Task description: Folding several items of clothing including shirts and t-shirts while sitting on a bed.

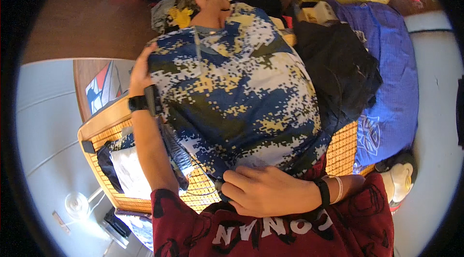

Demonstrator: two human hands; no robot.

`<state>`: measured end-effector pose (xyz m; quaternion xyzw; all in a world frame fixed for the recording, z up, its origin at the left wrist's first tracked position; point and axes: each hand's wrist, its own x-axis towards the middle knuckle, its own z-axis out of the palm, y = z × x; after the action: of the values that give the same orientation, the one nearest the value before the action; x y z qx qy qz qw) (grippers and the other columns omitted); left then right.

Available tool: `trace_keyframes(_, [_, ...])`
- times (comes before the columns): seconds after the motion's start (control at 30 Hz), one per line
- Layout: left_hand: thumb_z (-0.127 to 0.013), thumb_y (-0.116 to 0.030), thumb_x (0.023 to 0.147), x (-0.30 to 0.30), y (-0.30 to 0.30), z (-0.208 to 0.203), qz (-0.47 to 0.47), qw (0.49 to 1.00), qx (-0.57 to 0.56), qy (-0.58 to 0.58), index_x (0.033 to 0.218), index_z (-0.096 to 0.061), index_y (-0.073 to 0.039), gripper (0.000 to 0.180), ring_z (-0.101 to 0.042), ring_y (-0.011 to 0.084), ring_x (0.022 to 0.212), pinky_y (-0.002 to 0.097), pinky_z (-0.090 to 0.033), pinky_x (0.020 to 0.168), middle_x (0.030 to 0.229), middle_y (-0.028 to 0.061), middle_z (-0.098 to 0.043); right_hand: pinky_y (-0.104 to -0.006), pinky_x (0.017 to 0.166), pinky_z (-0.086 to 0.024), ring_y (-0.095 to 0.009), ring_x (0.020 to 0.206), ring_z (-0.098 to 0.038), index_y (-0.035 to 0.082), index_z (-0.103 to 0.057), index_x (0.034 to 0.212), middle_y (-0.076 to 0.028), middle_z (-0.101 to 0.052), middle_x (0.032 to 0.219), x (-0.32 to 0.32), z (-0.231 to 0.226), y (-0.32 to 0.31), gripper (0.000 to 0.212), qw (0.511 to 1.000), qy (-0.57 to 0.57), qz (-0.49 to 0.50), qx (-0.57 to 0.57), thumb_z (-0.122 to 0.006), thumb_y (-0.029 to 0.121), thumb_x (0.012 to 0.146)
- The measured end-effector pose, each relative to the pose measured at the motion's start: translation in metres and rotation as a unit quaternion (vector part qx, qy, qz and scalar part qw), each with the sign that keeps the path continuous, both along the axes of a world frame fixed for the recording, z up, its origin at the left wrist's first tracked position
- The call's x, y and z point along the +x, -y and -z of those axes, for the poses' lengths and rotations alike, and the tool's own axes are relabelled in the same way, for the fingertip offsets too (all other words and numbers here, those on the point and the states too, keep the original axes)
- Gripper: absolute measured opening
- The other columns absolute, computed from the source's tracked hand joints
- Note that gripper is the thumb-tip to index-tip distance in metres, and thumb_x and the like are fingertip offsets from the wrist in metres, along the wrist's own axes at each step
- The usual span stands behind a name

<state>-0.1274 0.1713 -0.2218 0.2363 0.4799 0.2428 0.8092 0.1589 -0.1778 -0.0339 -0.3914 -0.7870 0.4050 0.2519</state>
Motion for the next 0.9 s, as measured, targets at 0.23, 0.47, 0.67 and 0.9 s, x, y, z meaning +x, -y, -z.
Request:
trace_keyframes(0.23, [-0.066, -0.033, 0.105, 0.043, -0.016, -0.076, 0.025, 0.999, 0.032, -0.012, 0.128, -0.069, -0.001, 0.04, -0.079, 0.0302, 0.1, 0.0471, -0.065, 0.095, 0.118, 0.0172, -0.079, -0.0365, 0.074, -0.06, -0.032, 0.094, -0.068, 0.002, -0.058, 0.103, -0.014, -0.057, 0.105, 0.059, -0.026, 0.023, 0.029, 0.989, -0.075, 0.117, -0.059, -0.076, 0.007, 0.081])
trace_keyframes(0.47, [-0.07, -0.017, 0.104, 0.073, -0.05, -0.066, 0.011, 0.976, 0.168, -0.139, 0.123, -0.069, 0.001, 0.027, -0.077, 0.0175, 0.075, 0.0265, -0.066, 0.063, 0.096, 0.0095, -0.077, -0.0426, 0.087, -0.055, -0.039, 0.095, -0.066, 0.003, -0.063, 0.126, -0.018, -0.059, 0.109, 0.111, -0.039, 0.059, 0.038, 0.949, -0.029, 0.259, -0.178, -0.065, -0.003, 0.088])
trace_keyframes(0.67, [-0.07, -0.018, 0.104, 0.18, -0.035, -0.077, 0.109, 0.928, 0.302, -0.192, 0.126, -0.071, -0.006, 0.025, -0.071, 0.0105, 0.069, 0.023, -0.064, 0.061, 0.102, 0.0041, -0.074, -0.0404, 0.074, -0.056, -0.035, 0.085, -0.069, 0.001, -0.067, 0.113, -0.018, -0.063, 0.1, 0.136, -0.016, 0.093, 0.023, 0.915, 0.052, 0.371, -0.151, -0.067, 0.002, 0.09])
trace_keyframes(0.9, [-0.071, -0.025, 0.105, 0.267, -0.032, -0.039, 0.202, 0.938, 0.162, -0.229, 0.136, -0.064, -0.001, 0.039, -0.075, 0.0186, 0.079, 0.0289, -0.067, 0.068, 0.112, 0.0128, -0.076, -0.0404, 0.059, -0.052, -0.028, 0.062, -0.066, -0.002, -0.061, 0.102, -0.018, -0.068, 0.075, 0.168, 0.042, 0.14, 0.022, 0.8, 0.101, 0.513, -0.293, -0.073, 0.013, 0.092])
